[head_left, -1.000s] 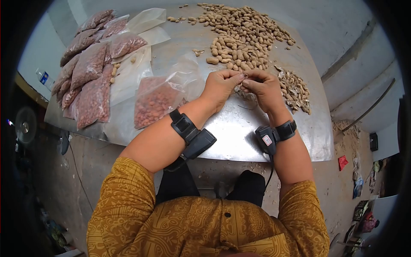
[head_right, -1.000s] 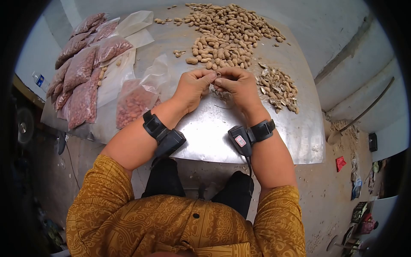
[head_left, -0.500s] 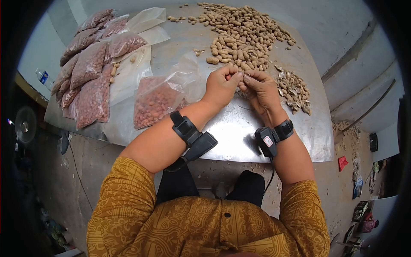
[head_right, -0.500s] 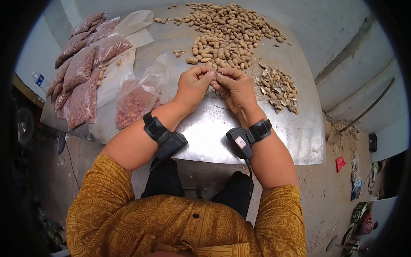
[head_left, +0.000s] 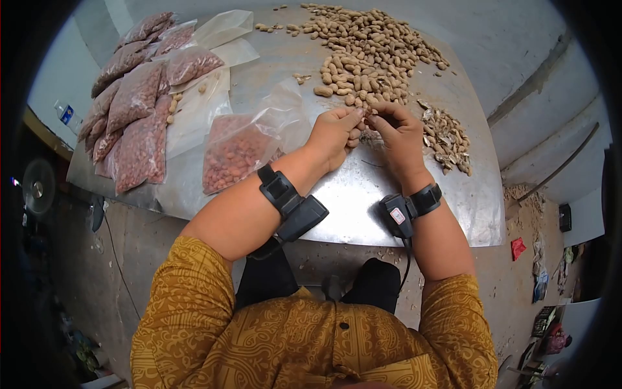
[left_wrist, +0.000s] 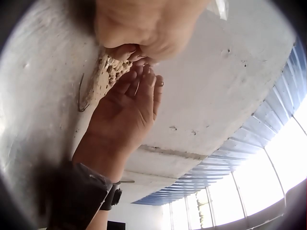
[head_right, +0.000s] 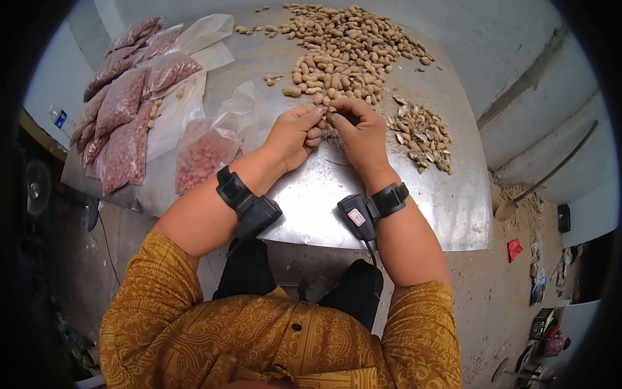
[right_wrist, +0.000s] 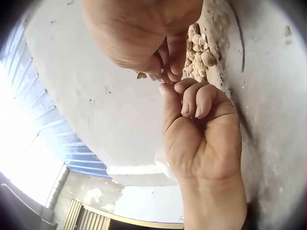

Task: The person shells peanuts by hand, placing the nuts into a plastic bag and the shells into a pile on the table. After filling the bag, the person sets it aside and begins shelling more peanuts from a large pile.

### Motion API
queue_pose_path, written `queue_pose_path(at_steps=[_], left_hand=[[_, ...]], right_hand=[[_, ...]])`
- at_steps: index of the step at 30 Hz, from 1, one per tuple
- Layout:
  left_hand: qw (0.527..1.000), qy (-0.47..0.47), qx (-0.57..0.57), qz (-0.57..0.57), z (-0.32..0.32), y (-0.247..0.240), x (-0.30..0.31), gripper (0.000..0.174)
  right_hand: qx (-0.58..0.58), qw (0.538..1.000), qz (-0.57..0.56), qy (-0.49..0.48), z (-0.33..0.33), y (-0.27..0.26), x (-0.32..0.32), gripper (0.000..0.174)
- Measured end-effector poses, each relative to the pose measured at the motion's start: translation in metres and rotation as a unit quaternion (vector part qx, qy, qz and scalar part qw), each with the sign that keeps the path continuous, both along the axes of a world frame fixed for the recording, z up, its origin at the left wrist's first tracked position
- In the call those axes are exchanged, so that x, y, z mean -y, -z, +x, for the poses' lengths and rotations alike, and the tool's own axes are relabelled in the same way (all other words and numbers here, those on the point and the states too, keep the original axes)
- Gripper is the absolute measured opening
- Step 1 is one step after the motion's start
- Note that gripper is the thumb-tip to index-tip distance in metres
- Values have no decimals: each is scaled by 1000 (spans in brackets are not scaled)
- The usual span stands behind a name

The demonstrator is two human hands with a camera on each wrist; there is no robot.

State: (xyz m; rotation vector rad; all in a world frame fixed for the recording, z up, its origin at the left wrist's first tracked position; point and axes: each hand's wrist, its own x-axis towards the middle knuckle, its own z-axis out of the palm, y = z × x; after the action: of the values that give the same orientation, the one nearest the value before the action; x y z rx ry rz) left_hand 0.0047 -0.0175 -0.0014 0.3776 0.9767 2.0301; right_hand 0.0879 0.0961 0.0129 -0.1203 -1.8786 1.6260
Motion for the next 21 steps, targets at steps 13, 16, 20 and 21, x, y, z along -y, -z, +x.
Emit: queue_pose_path(at_steps=[13, 16, 20, 21], left_hand=[[981, 55, 181, 38, -9, 2, 0, 12], [981, 63, 180, 34, -10, 2, 0, 12], [983, 71, 167, 22, -14, 6, -1, 11], [988, 29, 151, 19, -12, 2, 0, 13]], right_hand=[[-18, 973, 230, -4, 2, -9, 1, 17], [8, 994, 111, -19, -1, 0, -4, 18], [37, 998, 45, 38, -1, 2, -12, 19], [38, 996, 48, 70, 0, 1, -16, 20]])
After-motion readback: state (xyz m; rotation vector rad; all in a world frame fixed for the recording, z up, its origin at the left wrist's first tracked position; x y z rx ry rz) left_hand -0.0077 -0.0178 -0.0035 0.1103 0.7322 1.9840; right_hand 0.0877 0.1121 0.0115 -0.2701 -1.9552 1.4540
